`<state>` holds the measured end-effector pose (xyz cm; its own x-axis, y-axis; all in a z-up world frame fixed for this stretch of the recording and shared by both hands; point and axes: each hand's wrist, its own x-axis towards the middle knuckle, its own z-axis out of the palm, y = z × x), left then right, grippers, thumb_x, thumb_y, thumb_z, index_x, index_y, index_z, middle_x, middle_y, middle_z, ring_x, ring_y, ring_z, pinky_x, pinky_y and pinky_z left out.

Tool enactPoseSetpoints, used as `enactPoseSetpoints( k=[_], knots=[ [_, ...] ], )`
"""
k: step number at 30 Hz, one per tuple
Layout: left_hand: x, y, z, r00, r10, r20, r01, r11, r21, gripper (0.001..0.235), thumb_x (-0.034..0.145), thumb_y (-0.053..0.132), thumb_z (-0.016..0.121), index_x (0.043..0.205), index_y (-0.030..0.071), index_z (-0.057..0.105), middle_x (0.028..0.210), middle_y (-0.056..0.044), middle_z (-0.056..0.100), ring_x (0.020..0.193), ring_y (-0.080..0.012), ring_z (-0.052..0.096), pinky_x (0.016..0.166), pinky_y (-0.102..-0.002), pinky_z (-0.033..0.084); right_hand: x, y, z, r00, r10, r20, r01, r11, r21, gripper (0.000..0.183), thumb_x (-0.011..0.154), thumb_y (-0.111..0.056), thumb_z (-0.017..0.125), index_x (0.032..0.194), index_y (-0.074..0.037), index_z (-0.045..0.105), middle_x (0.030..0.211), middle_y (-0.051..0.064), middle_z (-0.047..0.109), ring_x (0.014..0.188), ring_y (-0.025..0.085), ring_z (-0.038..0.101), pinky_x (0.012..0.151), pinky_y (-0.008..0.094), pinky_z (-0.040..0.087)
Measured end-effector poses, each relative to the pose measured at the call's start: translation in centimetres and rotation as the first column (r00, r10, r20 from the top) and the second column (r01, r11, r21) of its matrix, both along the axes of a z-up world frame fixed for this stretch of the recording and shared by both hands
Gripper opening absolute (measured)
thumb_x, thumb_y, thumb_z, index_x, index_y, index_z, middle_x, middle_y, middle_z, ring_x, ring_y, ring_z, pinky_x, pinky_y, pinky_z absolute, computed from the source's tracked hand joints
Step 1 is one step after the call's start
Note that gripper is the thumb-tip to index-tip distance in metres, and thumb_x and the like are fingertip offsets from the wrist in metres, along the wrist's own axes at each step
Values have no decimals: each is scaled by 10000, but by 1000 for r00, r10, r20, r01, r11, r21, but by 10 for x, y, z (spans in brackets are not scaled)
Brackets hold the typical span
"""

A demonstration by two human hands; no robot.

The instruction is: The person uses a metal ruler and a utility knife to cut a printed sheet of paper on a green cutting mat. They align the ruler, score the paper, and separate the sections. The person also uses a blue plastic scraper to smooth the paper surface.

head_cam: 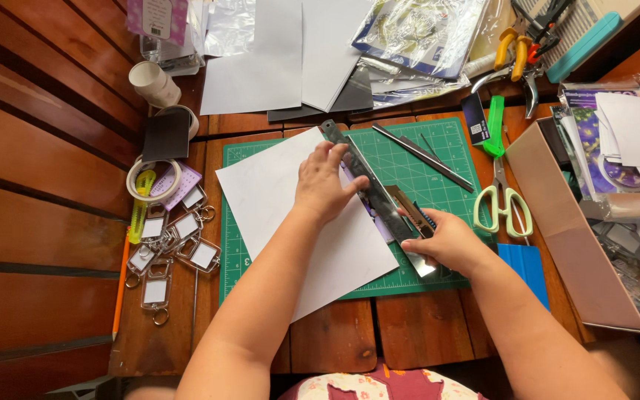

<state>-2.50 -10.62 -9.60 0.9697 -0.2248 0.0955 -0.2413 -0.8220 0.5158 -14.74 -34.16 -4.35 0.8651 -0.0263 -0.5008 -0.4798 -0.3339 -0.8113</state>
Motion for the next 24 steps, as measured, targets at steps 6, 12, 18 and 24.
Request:
enactPoseSetpoints(
  k=[6, 12, 18, 24],
  knots=[
    [-2, -4, 22, 994, -59, -89, 78, 971, 227, 974, 814, 776, 601, 1530, 133, 455, 1547, -75, 363, 1501, -268, 320, 1272, -429, 209, -16, -1, -5, 994, 111, 12, -99, 924, -370, 881, 665, -294, 951, 1464, -174, 600, 957, 128, 770, 794, 287, 718, 749, 392, 575],
    [-3, -10, 18, 994, -77, -75, 89, 981, 173, 986, 846, 735, 611, 1546, 64, 434, 1672, -202, 270, 1586, -338, 210, 1311, -481, 128, -35, -15, -43, 975, 208, 72, -133, 817, -562, 756, 656, -366, 942, 1361, -271, 682, 1133, 49, 749, 1104, 286, 727, 957, 390, 591],
    [3, -10, 9, 995, -61, -81, 71, 989, 129, 1034, 802, 777, 632, 1565, 115, 416, 1674, -197, 283, 1585, -336, 223, 1304, -494, 158, -42, -10, -48, 976, 208, 62, -121, 760, -638, 641, 722, -424, 848, 1338, -363, 680, 1012, 25, 708, 1035, 315, 735, 906, 440, 618],
    [4, -12, 10, 995, -60, -79, 74, 978, 193, 1004, 822, 769, 615, 1569, 127, 420, 1678, -183, 285, 1590, -316, 213, 1307, -497, 148, -48, 2, -16, 970, 233, -62, -209, 684, -699, 574, 792, -502, 753, 1347, -537, 613, 1015, -12, 693, 1044, 298, 726, 940, 443, 607]
  ],
)
